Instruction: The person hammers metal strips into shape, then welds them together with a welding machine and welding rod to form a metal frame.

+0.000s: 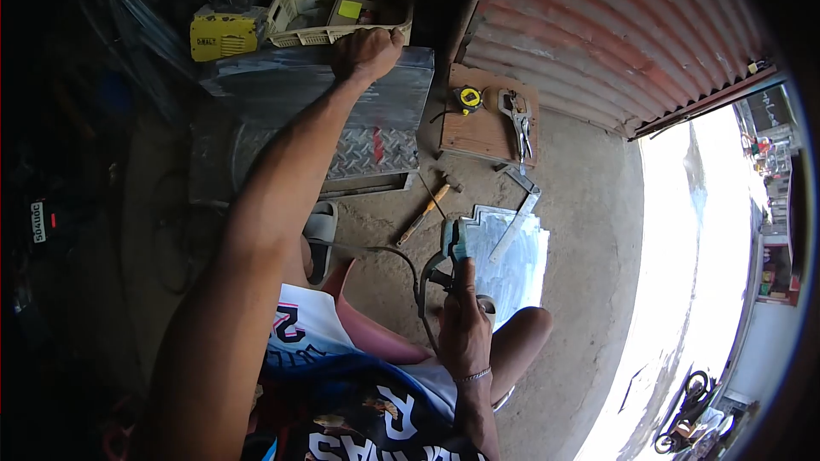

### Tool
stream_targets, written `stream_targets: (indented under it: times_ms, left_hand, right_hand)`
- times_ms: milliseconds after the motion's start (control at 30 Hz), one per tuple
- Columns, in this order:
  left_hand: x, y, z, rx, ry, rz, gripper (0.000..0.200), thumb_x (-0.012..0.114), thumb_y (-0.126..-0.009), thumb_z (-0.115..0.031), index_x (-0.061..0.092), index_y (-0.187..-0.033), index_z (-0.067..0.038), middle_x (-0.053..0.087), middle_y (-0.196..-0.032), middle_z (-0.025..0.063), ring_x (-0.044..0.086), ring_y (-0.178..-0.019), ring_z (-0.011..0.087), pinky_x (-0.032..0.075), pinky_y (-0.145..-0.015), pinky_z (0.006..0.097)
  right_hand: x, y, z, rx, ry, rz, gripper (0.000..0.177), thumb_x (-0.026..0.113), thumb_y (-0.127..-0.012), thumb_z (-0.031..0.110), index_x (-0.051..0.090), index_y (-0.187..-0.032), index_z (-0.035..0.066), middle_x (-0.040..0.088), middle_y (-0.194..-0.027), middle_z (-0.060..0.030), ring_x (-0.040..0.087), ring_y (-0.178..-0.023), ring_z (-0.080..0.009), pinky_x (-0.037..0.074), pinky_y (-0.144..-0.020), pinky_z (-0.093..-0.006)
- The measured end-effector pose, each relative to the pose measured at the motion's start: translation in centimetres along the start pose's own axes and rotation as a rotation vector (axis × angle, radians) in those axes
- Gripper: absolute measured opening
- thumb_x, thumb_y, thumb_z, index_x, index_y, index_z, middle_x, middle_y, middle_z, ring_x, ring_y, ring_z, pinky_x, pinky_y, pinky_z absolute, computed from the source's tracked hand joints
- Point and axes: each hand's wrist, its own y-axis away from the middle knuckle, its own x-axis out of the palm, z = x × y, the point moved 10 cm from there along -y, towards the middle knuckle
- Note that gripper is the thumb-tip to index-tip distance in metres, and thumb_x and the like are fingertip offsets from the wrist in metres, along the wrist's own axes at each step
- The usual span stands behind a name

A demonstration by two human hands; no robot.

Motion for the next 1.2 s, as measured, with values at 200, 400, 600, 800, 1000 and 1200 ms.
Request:
stream_targets:
  times_ms: [200, 400, 600, 800, 1000, 1200]
  left_hand:
    - [1.0, -0.7, 0.5, 0.027, 0.044, -0.045, 0.058, 0.044, -0.096, -0.049, 0.071, -0.073, -0.003, 0.072, -0.080, 0.0194, 0.069, -0.077, 0.0400, 0.052, -0.070, 0.0533]
    - [0.6, -0.3, 0.2, 0.024, 0.022, 0.025, 0.052, 0.048, -0.097, -0.046, 0.074, -0.083, -0.004, 0.073, -0.082, 0.0200, 0.072, -0.079, 0.0385, 0.055, -0.071, 0.0535]
    - [0.0, 0.1, -0.3, 0.057, -0.003, -0.003, 0.052, 0.047, -0.098, -0.046, 0.074, -0.084, -0.004, 0.073, -0.082, 0.0198, 0.072, -0.080, 0.0385, 0.055, -0.071, 0.0530]
    - [0.5, -0.2, 0.2, -0.011, 0.031, 0.085, 0.052, 0.048, -0.097, -0.047, 0.074, -0.084, -0.004, 0.073, -0.084, 0.0193, 0.072, -0.081, 0.0386, 0.055, -0.072, 0.0529]
    - [0.9, -0.4, 0.4, 0.048, 0.083, -0.062, 0.057, 0.044, -0.094, -0.049, 0.071, -0.076, -0.003, 0.070, -0.078, 0.0205, 0.069, -0.075, 0.0407, 0.051, -0.068, 0.0554]
    - [1.4, -0.4, 0.5, 0.036, 0.080, -0.029, 0.058, 0.043, -0.095, -0.049, 0.070, -0.074, -0.003, 0.069, -0.075, 0.0206, 0.068, -0.074, 0.0412, 0.052, -0.069, 0.0551]
  right_hand:
    - [0.2, 1.4, 0.1, 0.049, -0.035, -0.031, 0.073, 0.055, -0.092, -0.002, 0.028, -0.158, 0.014, 0.068, -0.099, -0.0222, 0.067, -0.085, -0.0378, 0.053, -0.073, -0.0441]
    - [-0.2, 2.4, 0.9, -0.055, -0.010, -0.102, 0.072, 0.054, -0.092, -0.003, 0.028, -0.158, 0.013, 0.067, -0.101, -0.0235, 0.067, -0.086, -0.0366, 0.054, -0.075, -0.0419]
    - [-0.5, 2.0, -3.1, 0.334, -0.709, -0.201, 0.061, 0.051, -0.102, 0.008, 0.027, -0.158, 0.006, 0.063, -0.101, -0.0022, 0.051, -0.075, -0.0094, 0.048, -0.066, -0.0238]
    - [-2.1, 1.9, -5.5, 0.198, -0.269, -0.102, 0.056, 0.047, -0.103, 0.009, 0.029, -0.157, 0.007, 0.062, -0.120, -0.0087, 0.062, -0.093, -0.0181, 0.050, -0.084, -0.0285]
    - [-4.3, 1.4, -6.2, 0.399, -0.722, -0.233, 0.054, 0.047, -0.104, 0.018, 0.033, -0.157, 0.013, 0.057, -0.079, -0.0023, 0.052, -0.062, -0.0059, 0.046, -0.055, -0.0196]
    - [-6.2, 1.1, -7.7, 0.354, -0.352, -0.231, 0.063, 0.050, -0.103, 0.010, 0.023, -0.160, 0.012, 0.066, -0.092, -0.0066, 0.054, -0.063, -0.0103, 0.049, -0.061, -0.0243]
